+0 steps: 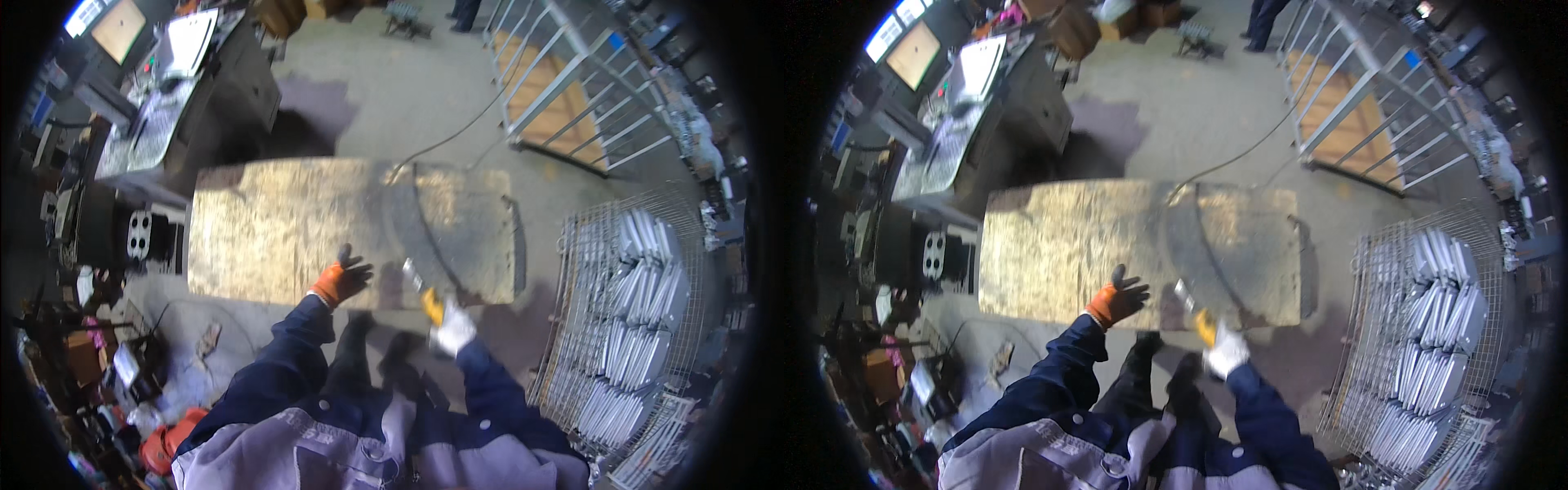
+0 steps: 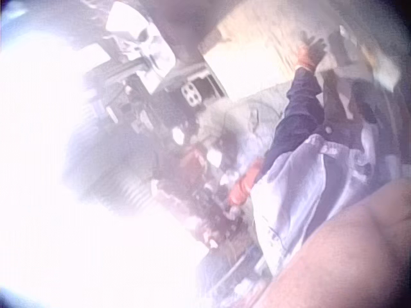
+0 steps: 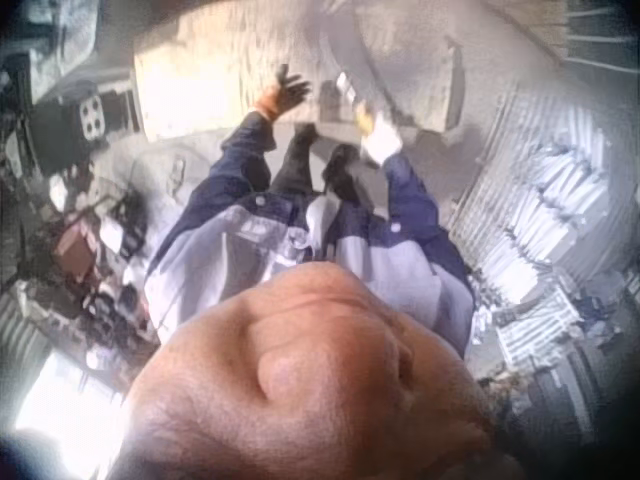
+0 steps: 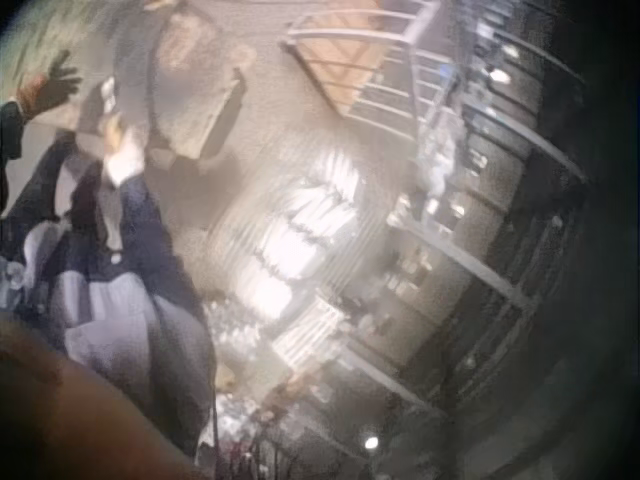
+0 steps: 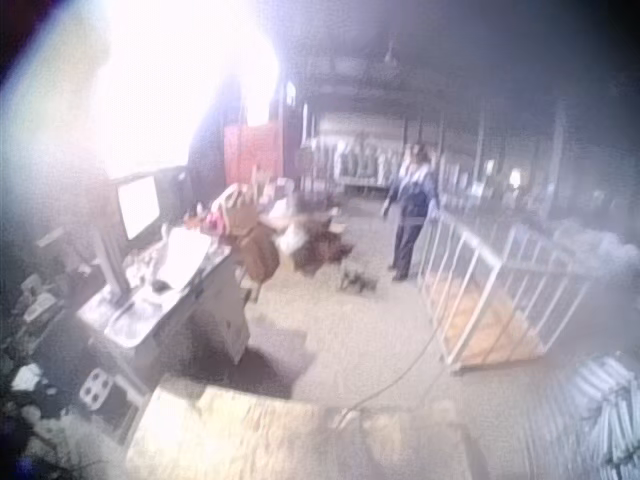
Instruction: The person connects an air hose to a pneumatic angle grinder, then grinds the edges of a metal plate on a workbench. They move the plate, retrieve another metal part from a wire basket, and continue grinding its edges. The person flips the part and continues grinding.
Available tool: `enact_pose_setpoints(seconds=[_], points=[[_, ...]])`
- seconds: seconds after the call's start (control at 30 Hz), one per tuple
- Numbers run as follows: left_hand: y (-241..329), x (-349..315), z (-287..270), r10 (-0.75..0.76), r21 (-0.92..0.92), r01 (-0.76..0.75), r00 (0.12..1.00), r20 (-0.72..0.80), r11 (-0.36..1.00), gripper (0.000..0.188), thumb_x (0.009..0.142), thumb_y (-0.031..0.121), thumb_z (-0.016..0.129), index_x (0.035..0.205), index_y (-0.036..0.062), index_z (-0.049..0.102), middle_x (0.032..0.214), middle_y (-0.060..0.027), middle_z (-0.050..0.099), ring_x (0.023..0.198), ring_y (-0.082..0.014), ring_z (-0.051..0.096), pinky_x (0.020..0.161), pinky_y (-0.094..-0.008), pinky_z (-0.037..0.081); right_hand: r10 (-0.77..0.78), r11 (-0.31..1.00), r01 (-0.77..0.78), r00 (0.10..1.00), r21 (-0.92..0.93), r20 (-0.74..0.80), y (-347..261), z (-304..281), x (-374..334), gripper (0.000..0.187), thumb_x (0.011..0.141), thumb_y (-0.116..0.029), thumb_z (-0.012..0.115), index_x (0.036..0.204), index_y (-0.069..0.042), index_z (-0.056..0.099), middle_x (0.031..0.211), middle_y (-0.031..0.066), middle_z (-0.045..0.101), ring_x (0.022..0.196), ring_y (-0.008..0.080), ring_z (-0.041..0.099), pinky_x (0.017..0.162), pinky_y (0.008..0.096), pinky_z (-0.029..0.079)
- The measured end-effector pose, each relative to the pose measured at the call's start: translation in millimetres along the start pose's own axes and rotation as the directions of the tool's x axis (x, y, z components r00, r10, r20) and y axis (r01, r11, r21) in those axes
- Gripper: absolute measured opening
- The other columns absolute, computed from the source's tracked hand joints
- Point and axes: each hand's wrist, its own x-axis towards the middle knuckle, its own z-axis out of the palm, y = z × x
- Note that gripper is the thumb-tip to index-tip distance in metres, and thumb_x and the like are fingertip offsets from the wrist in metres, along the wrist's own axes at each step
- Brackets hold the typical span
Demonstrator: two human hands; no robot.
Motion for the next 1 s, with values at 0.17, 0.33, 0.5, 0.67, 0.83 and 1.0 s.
enact_pose_setpoints(seconds=[0.17,0.33,0.5,0.67,0.83,1.0], points=[[86,58,163,-0.103,-0.317,0.214,0.937,0.334,0.924,0.074,0.080,0.059,0.066,0.131,0.0069,0.050,0.106,-0.0095,0.067,0.096,-0.0281,0.061,0.087,-0.0462,0.048,0.052,0.994,-0.054,0.998,-0.094,-0.024,19,-21,-128,0.059,0.068,-0.029,0.069,0.118,-0.008,0.047,0.099,0.0261,0.063,0.097,0.0473,0.059,0.084,0.0536,0.048],[180,59,221,0.126,-0.440,0.012,0.950,0.285,0.898,0.048,0.084,0.048,0.066,0.110,0.0078,0.067,0.100,-0.0017,0.069,0.087,-0.0199,0.064,0.077,-0.0345,0.053,0.277,0.947,-0.274,0.961,-0.170,-0.002,71,-15,-211,0.064,0.068,-0.035,0.070,0.123,-0.009,0.048,0.109,0.0218,0.063,0.100,0.0430,0.061,0.088,0.0508,0.049],[209,0,257,0.208,-0.246,-0.095,0.849,0.487,0.965,0.046,0.093,0.040,0.056,0.124,0.0071,0.060,0.087,0.0041,0.071,0.079,-0.0157,0.065,0.074,-0.0313,0.051,0.427,0.902,-0.433,0.893,-0.006,-0.143,122,13,-258,0.061,0.069,-0.039,0.070,0.119,-0.012,0.049,0.109,0.0169,0.063,0.100,0.0404,0.061,0.086,0.0502,0.049],[175,-78,282,0.341,-0.134,-0.317,0.803,0.489,0.939,0.041,0.093,0.034,0.056,0.122,0.0054,0.060,0.093,0.0044,0.065,0.089,-0.0141,0.061,0.083,-0.0318,0.048,0.418,0.904,-0.427,0.895,-0.030,-0.156,180,41,-293,0.061,0.067,-0.035,0.073,0.118,-0.011,0.049,0.108,0.0167,0.063,0.106,0.0377,0.059,0.087,0.0483,0.049],[219,-125,312,0.628,-0.427,-0.531,0.769,0.120,0.732,0.033,0.087,0.032,0.064,0.109,0.0072,0.066,0.115,-0.0078,0.067,0.106,-0.0226,0.062,0.094,-0.0368,0.048,0.478,0.878,-0.472,0.849,0.085,-0.223,247,66,-365,0.056,0.069,-0.032,0.073,0.118,-0.014,0.053,0.102,0.0159,0.066,0.095,0.0351,0.064,0.080,0.0445,0.052],[206,-141,366,0.408,0.072,-0.532,0.723,0.557,0.844,0.037,0.098,0.028,0.042,0.127,0.0084,0.054,0.080,0.0003,0.056,0.077,-0.0158,0.059,0.071,-0.0334,0.049,0.609,0.793,-0.577,0.760,0.196,-0.230,285,84,-413,0.052,0.070,-0.030,0.072,0.116,-0.014,0.053,0.101,0.0165,0.066,0.095,0.0361,0.064,0.080,0.0453,0.052]])
